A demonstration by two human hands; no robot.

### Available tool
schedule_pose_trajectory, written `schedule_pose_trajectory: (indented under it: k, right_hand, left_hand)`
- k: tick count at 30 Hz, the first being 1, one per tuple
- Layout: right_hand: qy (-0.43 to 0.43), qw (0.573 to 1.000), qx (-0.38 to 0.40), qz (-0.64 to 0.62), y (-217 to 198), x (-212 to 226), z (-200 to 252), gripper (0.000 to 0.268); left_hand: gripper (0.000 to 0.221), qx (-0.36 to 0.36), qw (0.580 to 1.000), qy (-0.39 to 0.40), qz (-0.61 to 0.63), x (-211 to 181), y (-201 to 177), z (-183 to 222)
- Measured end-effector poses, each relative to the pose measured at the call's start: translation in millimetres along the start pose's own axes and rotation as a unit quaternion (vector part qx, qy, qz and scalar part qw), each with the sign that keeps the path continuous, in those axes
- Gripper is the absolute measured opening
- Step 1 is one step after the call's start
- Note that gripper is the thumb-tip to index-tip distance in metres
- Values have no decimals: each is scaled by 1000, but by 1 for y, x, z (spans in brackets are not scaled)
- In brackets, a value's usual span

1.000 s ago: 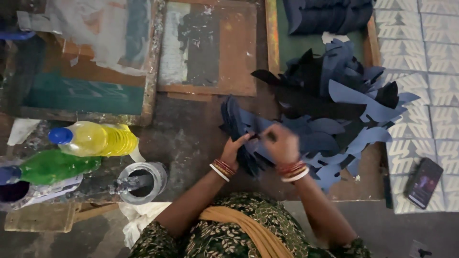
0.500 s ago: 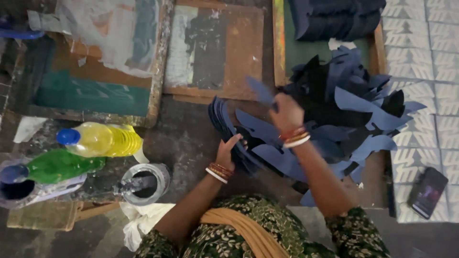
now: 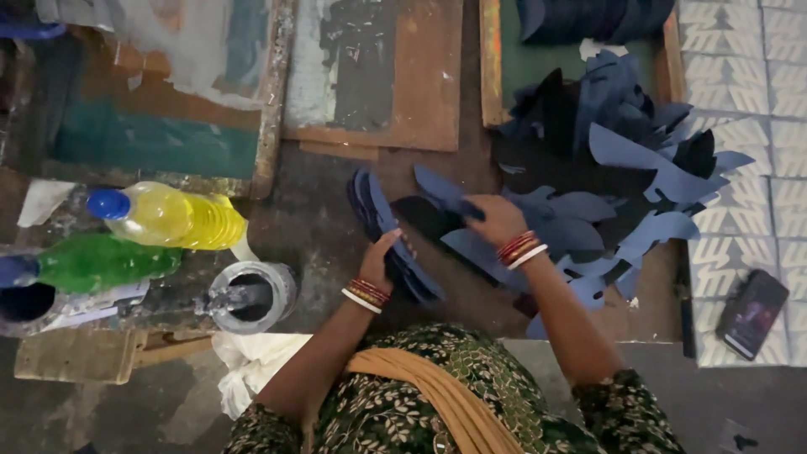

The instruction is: Sorting and stacking pre-cut blue and black fabric pieces on a workbench.

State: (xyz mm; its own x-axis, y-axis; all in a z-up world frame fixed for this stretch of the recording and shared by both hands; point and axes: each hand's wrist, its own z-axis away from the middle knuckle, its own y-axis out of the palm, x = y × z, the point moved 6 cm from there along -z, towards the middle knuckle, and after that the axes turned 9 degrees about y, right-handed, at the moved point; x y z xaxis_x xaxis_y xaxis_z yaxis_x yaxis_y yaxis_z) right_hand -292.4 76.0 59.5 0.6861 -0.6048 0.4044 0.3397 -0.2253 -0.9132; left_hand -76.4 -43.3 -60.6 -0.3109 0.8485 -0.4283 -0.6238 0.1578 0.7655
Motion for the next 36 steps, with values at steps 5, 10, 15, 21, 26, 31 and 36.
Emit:
schedule_pose_trajectory:
  k: [5,10,15,21,26,31,36]
  right_hand:
    - [9,995,-90,-41,19,-8,22,14]
    - [-53,997,60,6,17,83,81,25]
    - [126,992,-3,6,-2,-7,103,53]
    - [113,994,-8,11,16,-89,128,33]
    - [-107,975,126,-149,-21,-11,119,27]
    - [-141,987,77,1,-24,74,76,23]
    - [-1,989,-147,-20,-30,43,51,49]
  left_hand:
    - [19,85,994,57,-28,0,36,22]
    - [24,38,997,5,-66,0,63,43]
    - [15,82,993,12,-78,16,17,35]
    - [23,73,994,-24,-80,8,-5,8]
    - [29,153,947,-31,-279,-16,37,7]
    - [43,320,838,-42,-440,21,48,15]
    - [33,115,972,-137,-154,7,-4,16]
